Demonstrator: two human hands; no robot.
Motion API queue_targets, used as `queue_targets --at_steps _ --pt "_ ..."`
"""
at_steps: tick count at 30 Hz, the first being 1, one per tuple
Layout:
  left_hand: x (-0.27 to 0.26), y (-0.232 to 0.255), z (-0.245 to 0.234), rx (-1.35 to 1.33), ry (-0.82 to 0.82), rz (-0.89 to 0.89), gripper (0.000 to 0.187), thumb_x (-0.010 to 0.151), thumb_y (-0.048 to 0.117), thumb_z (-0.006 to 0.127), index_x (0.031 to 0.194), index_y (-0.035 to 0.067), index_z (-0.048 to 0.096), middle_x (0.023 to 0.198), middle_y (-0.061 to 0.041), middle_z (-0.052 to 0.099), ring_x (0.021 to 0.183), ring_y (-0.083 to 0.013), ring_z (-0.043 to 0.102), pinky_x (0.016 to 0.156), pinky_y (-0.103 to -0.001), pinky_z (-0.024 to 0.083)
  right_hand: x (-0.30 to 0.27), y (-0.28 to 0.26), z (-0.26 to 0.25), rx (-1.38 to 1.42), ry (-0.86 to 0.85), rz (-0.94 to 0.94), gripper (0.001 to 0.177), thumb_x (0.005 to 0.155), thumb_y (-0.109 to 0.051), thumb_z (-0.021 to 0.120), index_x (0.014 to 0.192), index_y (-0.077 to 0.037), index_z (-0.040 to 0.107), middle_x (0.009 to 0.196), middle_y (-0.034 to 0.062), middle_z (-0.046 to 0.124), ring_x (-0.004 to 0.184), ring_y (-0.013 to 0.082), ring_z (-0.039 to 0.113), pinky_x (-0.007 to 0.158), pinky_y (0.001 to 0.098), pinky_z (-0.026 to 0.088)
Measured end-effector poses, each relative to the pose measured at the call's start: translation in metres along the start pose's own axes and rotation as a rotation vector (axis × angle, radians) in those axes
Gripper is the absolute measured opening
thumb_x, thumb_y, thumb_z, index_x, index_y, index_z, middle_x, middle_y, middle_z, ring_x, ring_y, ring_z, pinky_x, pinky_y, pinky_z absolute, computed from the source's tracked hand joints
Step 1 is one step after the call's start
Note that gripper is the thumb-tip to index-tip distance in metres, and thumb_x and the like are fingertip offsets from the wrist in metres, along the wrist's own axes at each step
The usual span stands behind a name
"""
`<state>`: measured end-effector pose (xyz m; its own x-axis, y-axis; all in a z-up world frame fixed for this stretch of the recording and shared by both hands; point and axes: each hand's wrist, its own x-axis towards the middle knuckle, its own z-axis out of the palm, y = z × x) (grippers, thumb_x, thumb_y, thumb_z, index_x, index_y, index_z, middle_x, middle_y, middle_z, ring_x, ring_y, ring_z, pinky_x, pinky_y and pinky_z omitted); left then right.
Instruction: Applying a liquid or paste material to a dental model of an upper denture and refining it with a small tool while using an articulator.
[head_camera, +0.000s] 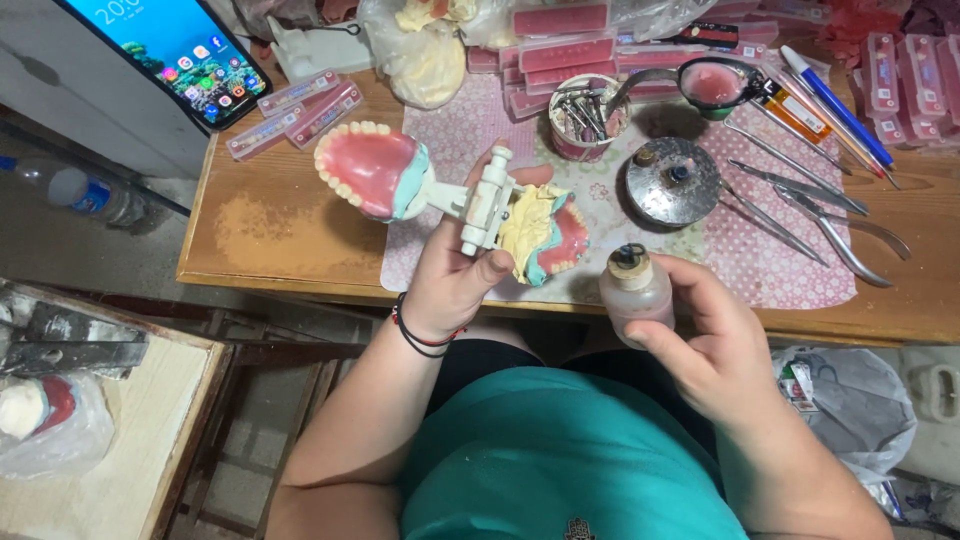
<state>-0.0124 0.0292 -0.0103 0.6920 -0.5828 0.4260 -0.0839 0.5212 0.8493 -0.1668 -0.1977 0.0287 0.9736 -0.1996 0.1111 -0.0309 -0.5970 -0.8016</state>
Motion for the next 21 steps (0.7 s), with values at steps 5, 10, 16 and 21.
queue_targets --at_steps 5,10,16,21 --pt "0.0 0.002 0.0 0.005 0.005 -0.001 0.099 0.101 0.05 0.068 0.168 0.006 0.009 0.161 -0.023 0.046 0.146 -0.0282 0.052 0.128 -0.043 0.043 -0.009 0.026 -0.011 0.202 0.045 0.056 0.061 0.083 -0.022 0.075 0.138 -0.003 0.057 0.126 0.0104 0.07 0.109 0.0187 0.069 0.099 0.0313 0.054" --pt "-0.003 -0.001 0.001 -0.082 0.003 0.01 0.095 0.103 0.041 0.07 0.168 0.006 0.011 0.163 -0.024 0.043 0.148 -0.0294 0.05 0.13 -0.044 0.041 -0.012 0.107 -0.06 0.216 0.35 -0.07 0.061 0.099 -0.025 0.067 0.15 -0.001 0.045 0.139 0.0114 0.056 0.126 0.0196 0.054 0.118 0.0342 0.043" --pt "0.004 -0.007 0.011 -0.239 0.069 -0.005 0.099 0.097 0.03 0.074 0.166 -0.003 0.012 0.158 -0.028 0.046 0.142 -0.0374 0.054 0.124 -0.049 0.045 0.003 0.159 -0.14 0.511 0.822 0.416 0.064 0.086 -0.072 0.068 0.138 -0.034 0.068 0.122 -0.0166 0.075 0.106 -0.002 0.075 0.098 0.0164 0.069" --pt "0.003 -0.013 0.007 -0.254 0.111 -0.022 0.092 0.095 0.035 0.073 0.164 0.0 0.024 0.157 -0.032 0.046 0.141 -0.0376 0.054 0.122 -0.05 0.044 0.002 0.274 -0.183 0.168 0.736 0.085 0.032 0.116 -0.023 0.061 0.145 -0.013 0.054 0.139 0.005 0.054 0.132 0.0151 0.056 0.118 0.0329 0.051"
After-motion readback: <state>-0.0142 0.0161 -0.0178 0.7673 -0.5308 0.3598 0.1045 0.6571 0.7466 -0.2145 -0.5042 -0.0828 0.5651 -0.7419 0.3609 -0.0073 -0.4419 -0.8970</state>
